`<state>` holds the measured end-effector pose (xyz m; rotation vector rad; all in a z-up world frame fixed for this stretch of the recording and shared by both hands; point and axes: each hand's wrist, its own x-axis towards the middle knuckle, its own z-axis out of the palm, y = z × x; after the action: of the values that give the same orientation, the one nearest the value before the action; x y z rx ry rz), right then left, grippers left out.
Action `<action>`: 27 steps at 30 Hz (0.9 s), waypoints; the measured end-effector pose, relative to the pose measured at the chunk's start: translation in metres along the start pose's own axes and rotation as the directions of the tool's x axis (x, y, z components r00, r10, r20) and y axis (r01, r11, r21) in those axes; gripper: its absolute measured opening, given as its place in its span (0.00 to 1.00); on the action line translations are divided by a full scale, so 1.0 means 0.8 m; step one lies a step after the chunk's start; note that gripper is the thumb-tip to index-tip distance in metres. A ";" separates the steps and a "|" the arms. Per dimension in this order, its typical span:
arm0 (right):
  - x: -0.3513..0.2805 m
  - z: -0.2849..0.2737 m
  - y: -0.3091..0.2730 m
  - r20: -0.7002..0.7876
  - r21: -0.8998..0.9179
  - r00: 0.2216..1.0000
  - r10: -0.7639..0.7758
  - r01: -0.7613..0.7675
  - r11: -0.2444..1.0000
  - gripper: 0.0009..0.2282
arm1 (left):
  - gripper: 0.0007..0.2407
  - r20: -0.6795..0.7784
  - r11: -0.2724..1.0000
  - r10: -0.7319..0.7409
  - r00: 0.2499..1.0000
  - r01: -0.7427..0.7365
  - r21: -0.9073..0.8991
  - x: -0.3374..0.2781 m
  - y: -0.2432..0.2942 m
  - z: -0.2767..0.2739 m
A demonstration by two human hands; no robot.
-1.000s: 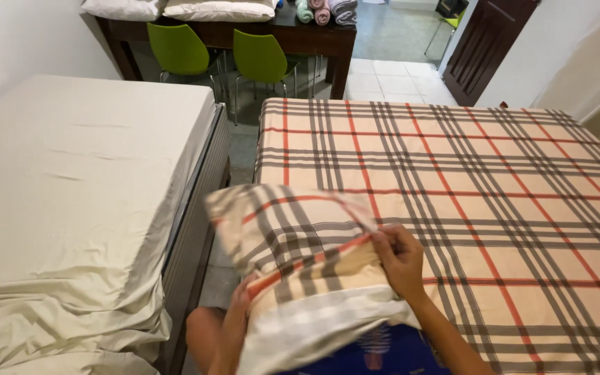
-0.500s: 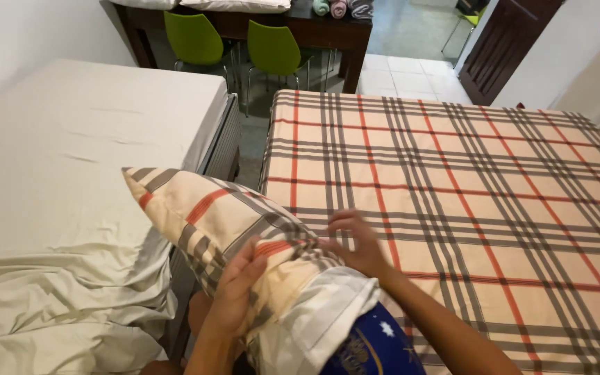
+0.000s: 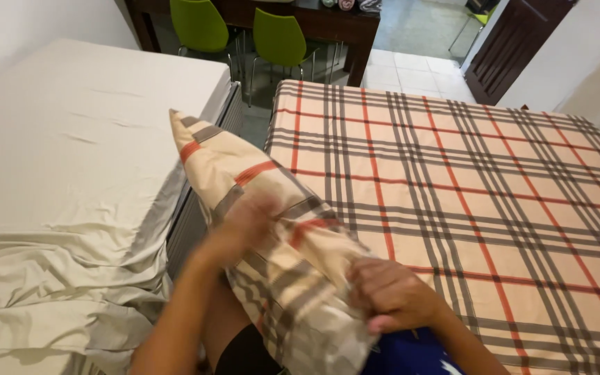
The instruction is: The person places a green pillow on a bed and then attempts to put a plaid pillowcase onto a blue pillow with a space pattern. The person struggles to align the pillowcase, repeatedly pulling and adjusting the fabric over the pillow while the camera moves erratically.
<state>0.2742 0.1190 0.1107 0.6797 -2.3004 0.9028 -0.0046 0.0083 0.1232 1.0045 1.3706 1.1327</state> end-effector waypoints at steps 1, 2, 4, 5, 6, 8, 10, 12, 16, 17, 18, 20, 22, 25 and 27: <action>-0.011 0.000 0.000 -0.047 0.034 0.999 -0.003 0.005 0.999 0.22 | 0.07 -0.184 0.965 0.164 0.969 -0.197 -0.175 0.011 -0.016 -0.036; -0.022 0.000 -0.001 -0.095 0.067 0.996 -0.004 0.011 0.998 0.23 | 0.06 -0.385 0.861 0.281 0.879 -0.408 -0.303 0.022 -0.031 -0.072; -0.032 0.003 -0.007 -0.163 0.037 0.986 0.018 -0.012 0.999 0.23 | 0.10 -0.432 0.930 0.336 0.837 -0.367 0.013 0.001 -0.044 -0.066; -0.038 0.007 -0.009 -0.240 0.007 0.970 0.043 -0.042 0.999 0.23 | 0.18 -0.450 0.906 0.400 0.798 -0.272 0.324 -0.007 -0.048 -0.066; -0.034 0.005 -0.007 -0.249 0.000 0.968 0.032 -0.033 0.999 0.23 | 0.18 -0.444 0.900 0.410 0.797 -0.276 0.336 -0.016 -0.036 -0.038; -0.034 0.009 -0.010 -0.274 -0.063 0.962 0.013 -0.031 0.998 0.22 | 0.16 -0.206 0.990 -0.033 0.978 0.061 0.130 -0.045 -0.026 0.024; -0.019 0.012 -0.011 -0.244 -0.085 0.969 -0.036 0.015 0.996 0.21 | 0.10 -0.184 0.949 0.041 0.982 0.019 0.314 -0.052 -0.025 0.063; -0.013 0.017 -0.016 -0.202 -0.105 0.976 -0.079 0.059 0.993 0.19 | 0.15 -0.149 0.879 0.115 0.982 -0.031 0.476 -0.058 -0.031 0.090; -0.003 0.020 -0.048 -0.172 -0.226 0.984 -0.047 0.007 0.974 0.20 | 0.10 -0.145 0.899 0.239 0.960 -0.163 0.406 -0.055 -0.045 0.098; 0.002 0.020 -0.060 -0.147 -0.261 0.989 0.004 -0.042 0.964 0.20 | 0.09 -0.118 0.928 0.207 0.971 -0.157 0.337 -0.054 -0.046 0.095; -0.005 0.022 -0.064 -0.146 -0.259 0.989 0.003 -0.041 0.965 0.20 | 0.09 -0.121 0.929 0.207 0.971 -0.156 0.336 -0.051 -0.049 0.093; -0.017 0.025 -0.070 -0.053 -0.282 0.999 -0.004 -0.011 0.959 0.19 | 0.09 -0.168 0.913 0.342 0.925 -0.284 0.292 -0.047 -0.054 0.087; -0.043 0.025 -0.060 0.082 -0.110 0.991 0.104 -0.095 0.989 0.22 | 0.10 -0.196 0.920 0.332 0.923 -0.271 0.284 -0.043 -0.057 0.085; -0.058 0.037 -0.047 0.249 0.154 0.954 0.169 -0.211 0.965 0.25 | 0.11 -0.248 0.962 0.206 0.947 -0.150 0.226 -0.039 -0.040 0.085; -0.051 0.038 -0.044 0.266 0.254 0.952 0.152 -0.221 0.941 0.22 | 0.12 -0.268 0.984 0.088 0.959 -0.042 0.174 -0.029 -0.032 0.077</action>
<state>0.3157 0.0841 0.0803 0.7307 -2.5113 1.3210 0.0591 -0.0134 0.1021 1.0464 1.6876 1.2579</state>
